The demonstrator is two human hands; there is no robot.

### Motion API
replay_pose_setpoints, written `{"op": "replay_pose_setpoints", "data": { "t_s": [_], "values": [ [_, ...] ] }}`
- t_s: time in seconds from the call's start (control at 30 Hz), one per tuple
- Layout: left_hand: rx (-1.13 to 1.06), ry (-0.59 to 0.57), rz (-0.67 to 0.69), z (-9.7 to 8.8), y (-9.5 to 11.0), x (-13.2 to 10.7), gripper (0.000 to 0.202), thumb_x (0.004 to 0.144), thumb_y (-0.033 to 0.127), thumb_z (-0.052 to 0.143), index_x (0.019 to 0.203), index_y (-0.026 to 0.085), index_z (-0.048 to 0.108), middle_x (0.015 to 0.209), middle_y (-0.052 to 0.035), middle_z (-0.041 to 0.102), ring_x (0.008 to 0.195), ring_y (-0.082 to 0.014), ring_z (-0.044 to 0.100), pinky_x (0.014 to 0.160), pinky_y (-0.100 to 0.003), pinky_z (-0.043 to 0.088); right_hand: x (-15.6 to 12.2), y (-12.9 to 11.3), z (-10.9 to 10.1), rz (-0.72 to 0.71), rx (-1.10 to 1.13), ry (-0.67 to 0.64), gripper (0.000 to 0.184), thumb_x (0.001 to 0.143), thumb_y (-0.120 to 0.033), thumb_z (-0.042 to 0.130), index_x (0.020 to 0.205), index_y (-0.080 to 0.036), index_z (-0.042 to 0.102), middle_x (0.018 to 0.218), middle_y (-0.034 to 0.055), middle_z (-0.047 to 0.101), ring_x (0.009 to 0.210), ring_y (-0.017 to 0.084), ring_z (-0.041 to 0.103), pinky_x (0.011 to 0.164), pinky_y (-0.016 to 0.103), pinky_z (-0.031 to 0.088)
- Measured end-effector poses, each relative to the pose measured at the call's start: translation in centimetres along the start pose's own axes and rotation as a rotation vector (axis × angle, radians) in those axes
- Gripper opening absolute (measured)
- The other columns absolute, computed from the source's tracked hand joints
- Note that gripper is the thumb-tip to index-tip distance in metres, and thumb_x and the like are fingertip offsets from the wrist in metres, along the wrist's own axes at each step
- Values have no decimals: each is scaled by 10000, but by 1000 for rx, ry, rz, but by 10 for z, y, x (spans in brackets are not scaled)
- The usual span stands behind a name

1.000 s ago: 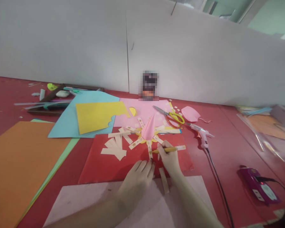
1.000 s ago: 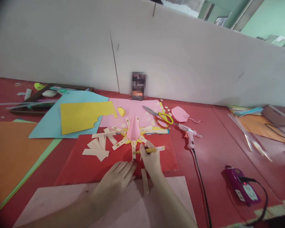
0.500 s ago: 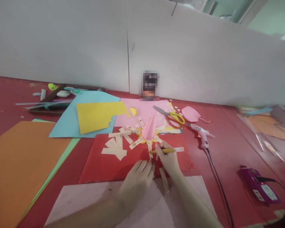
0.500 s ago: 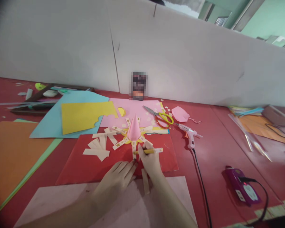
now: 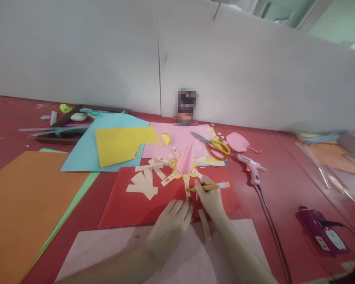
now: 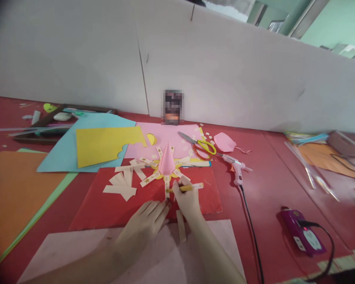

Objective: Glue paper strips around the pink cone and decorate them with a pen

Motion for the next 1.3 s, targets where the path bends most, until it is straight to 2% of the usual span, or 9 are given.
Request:
{"op": "replay_pose_setpoints", "data": {
  "t_s": [0.17,0.37,0.57,0.73,1.03,1.3],
  "values": [
    [-25,23,-19,2,0,0,293,847,64,380,1050,99,588,987,-98,637,861,-207,564,791,-362,426,0,-1,-2,22,58,-11,311,817,-362,460,562,-224,348,385,-76,422,365,81,376,419,204,311],
    [-6,40,-6,-1,0,0,285,840,67,399,1041,92,599,971,-83,645,852,-211,568,781,-351,436,0,-1,-2,7,15,-2,302,810,-343,472,559,-221,358,396,-72,438,375,79,378,427,200,311],
    [-25,54,-8,1,-1,1,278,855,74,379,1030,78,596,959,-108,641,838,-215,568,766,-365,435,0,-3,-1,-14,25,-10,314,800,-352,478,549,-223,342,392,-76,417,371,76,363,426,203,310],
    [-46,18,-6,3,-1,2,295,866,71,347,1016,109,599,968,-105,638,849,-209,568,775,-369,431,1,-3,0,-20,38,-23,311,804,-346,478,554,-222,340,398,-79,407,374,75,365,431,202,316],
    [-22,10,2,1,-1,0,270,849,81,405,1046,93,589,961,-96,639,872,-218,572,795,-368,439,1,-1,0,-10,33,-14,295,787,-306,462,552,-231,301,385,-93,351,361,80,370,409,202,305],
    [-32,-22,3,-1,-2,0,299,860,67,367,1081,86,568,987,-113,634,887,-223,577,793,-381,447,2,-2,1,8,73,-26,292,783,-316,468,552,-228,312,381,-92,365,354,76,375,402,203,302]
  ]
}}
Point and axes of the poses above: each hand's wrist, its own x-axis towards the middle knuckle, its own z-axis out of the palm, y = z × x, the point moved 5 cm from there along x, towards the middle knuckle
